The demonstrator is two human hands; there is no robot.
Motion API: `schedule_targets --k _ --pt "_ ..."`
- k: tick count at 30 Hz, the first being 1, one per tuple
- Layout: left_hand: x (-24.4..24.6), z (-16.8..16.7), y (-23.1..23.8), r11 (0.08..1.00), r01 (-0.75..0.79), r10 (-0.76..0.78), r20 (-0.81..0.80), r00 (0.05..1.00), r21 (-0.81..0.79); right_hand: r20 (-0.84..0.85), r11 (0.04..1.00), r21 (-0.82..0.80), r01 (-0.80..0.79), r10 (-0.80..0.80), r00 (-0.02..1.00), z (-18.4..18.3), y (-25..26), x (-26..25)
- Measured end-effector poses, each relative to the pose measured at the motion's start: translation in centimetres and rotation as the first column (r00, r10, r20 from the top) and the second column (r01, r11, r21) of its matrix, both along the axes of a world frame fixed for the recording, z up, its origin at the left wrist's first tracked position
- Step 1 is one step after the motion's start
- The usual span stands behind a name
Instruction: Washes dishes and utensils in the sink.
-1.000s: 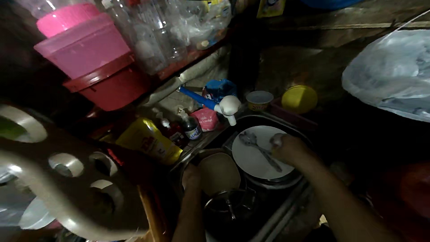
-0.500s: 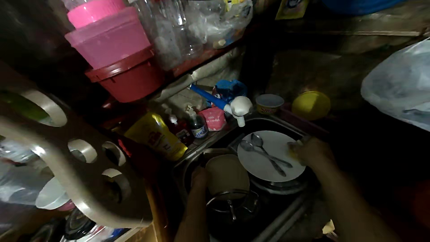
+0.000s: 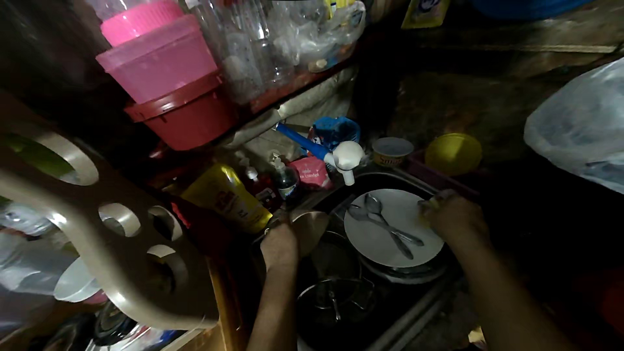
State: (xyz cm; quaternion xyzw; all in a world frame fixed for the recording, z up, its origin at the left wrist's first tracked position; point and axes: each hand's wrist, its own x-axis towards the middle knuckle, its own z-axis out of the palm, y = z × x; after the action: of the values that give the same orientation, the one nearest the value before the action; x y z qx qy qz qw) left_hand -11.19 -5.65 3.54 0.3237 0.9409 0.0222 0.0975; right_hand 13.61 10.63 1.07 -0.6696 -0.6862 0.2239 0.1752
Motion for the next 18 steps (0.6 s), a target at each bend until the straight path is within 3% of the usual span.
schedule_targets --k 3,6,9,11,12,14,16,18 --pt "-0.8 0.0 -1.3 0.953 -0.128 0.09 0.147 0.985 0.275 -0.159 0.999 0.02 -0.048 0.051 0.986 2.0 -1.1 -1.3" --pt "-1.4 -1.3 -2.0 0.72 -0.448 0.1 0.56 0.823 0.53 -0.432 0.98 0.012 -0.199 0.184 0.883 2.3 -3.2 -4.9" --pt "-0.2 -2.0 -1.4 0.532 -0.752 0.047 0.873 0.485 0.389 -0.535 0.901 -0.012 -0.433 0.36 0.764 0.7 -5.3 -10.8" --pt "0.3 -2.5 -1.1 0.483 -0.813 0.001 0.929 0.371 0.324 -0.373 0.832 -0.014 -0.554 0.51 0.775 0.1 -6.4 -13.6" --pt "0.3 -2.5 -1.0 0.465 -0.826 -0.009 0.935 0.354 0.317 -0.257 0.798 -0.001 -0.602 0.582 0.772 0.1 -7.2 -14.3" --pt "0.0 -2.5 -1.2 0.474 -0.797 0.005 0.904 0.428 0.375 -0.064 0.701 -0.024 -0.713 0.71 0.701 0.5 -8.8 -14.4" --pt "-0.1 -2.4 -1.6 0.521 -0.719 0.007 0.84 0.543 0.46 0.028 0.601 -0.174 -0.78 0.795 0.606 1.3 -9.7 -14.1" --pt "0.3 -2.1 -1.9 0.536 -0.679 -0.013 0.809 0.588 0.502 0.011 0.552 -0.192 -0.811 0.828 0.561 0.8 -8.8 -13.9"
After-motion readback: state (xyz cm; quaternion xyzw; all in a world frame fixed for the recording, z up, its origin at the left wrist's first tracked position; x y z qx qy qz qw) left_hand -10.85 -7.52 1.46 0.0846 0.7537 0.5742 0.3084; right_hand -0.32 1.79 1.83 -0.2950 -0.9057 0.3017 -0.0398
